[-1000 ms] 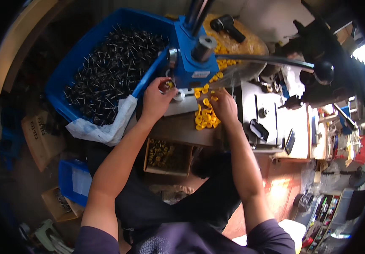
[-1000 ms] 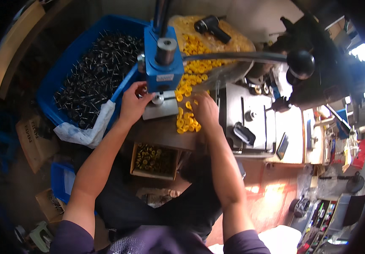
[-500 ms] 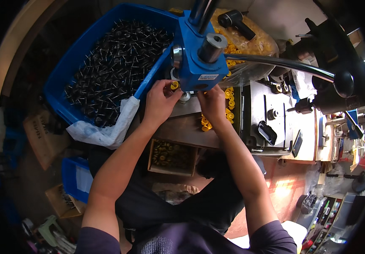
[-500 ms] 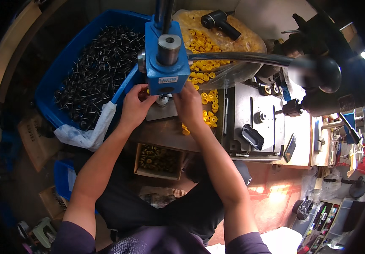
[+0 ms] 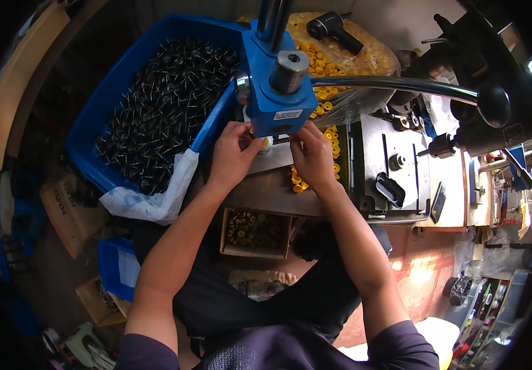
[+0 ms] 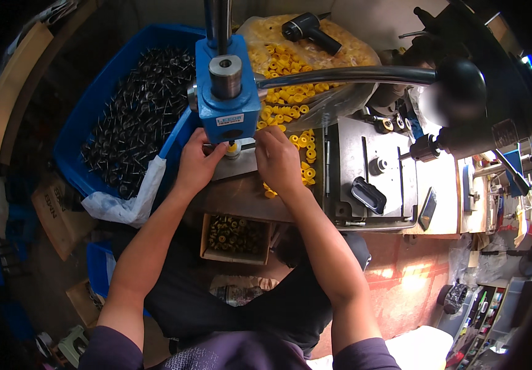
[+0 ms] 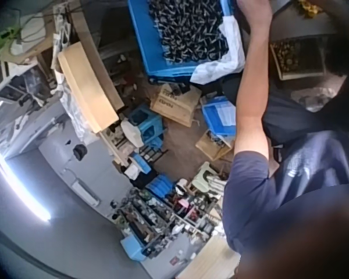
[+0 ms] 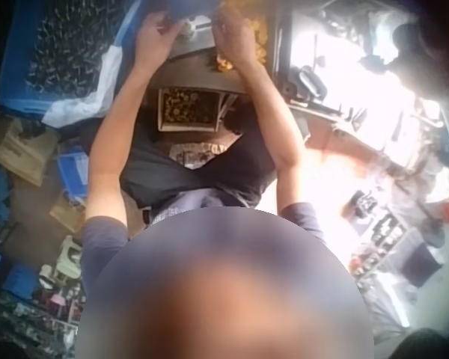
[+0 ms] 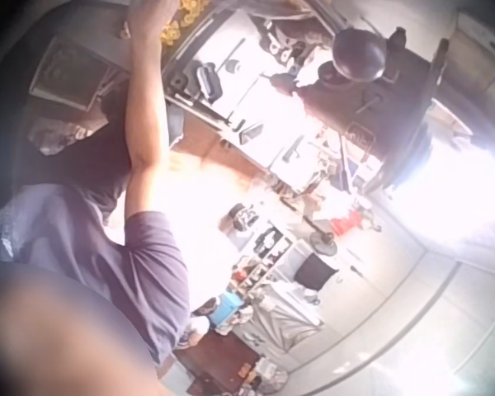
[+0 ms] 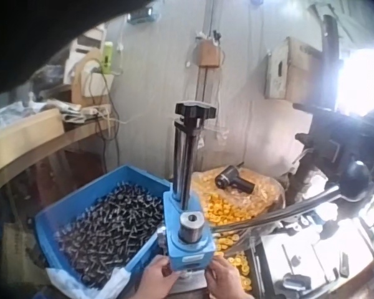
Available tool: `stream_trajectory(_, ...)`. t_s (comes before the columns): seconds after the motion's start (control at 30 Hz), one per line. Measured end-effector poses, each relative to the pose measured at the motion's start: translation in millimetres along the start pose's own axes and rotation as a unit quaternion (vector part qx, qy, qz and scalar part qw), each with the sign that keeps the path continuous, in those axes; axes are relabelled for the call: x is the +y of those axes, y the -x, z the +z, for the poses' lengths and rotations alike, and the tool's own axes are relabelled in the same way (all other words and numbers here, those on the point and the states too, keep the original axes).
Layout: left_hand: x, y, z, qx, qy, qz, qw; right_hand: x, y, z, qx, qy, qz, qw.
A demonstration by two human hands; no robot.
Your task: The person assembles small mechanical parts by hand, pressing metal pins and plastic caps together using a manual arbor press to create finished parts.
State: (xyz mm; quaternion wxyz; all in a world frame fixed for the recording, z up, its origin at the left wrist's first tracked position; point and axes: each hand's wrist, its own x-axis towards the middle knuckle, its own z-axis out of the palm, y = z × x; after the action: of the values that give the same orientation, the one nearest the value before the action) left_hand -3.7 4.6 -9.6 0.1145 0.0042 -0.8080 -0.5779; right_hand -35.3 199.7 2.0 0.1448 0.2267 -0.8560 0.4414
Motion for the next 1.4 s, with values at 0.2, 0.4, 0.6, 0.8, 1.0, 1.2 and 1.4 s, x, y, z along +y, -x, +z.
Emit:
stream_trajectory(0.2, 1, 1, 0, -0.025, -0.076, 0.101, 0.992, 1, 2, -4, -0.01, 0.005, 0.002, 1.0)
stream_trajectory(0.4, -3, 2, 4, -0.018, -0.168, 0.111, 0.979, -5, -2, -17, 0.059, -0.017, 0.002, 0.998)
stream_trajectory(0.6, 14, 3, -1, -0.015, -0.152, 0.09, 0.984, -109, -59, -148, 0.287, -0.498, -0.051, 0.817)
stream_trajectory(0.8, 1, -1, 6, 0.023, -0.146, 0.111, 0.983, -145, -55, -179, 0.299, -0.338, -0.01, 0.892)
stream_trajectory(1.0, -3, 3, 5, 0.034, -0.17, 0.071, 0.982, -88, 102, -61, 0.458, -0.242, 0.122, 0.847)
stream_trajectory(1.2, -5, 5, 8, 0.036, -0.168, 0.082, 0.982, -1, 138, 3, 0.348, -0.229, 0.116, 0.902)
stream_trajectory(1.4, -8, 2, 12, 0.032, -0.205, 0.118, 0.971, -39, 141, -39, 0.286, -0.181, 0.193, 0.921)
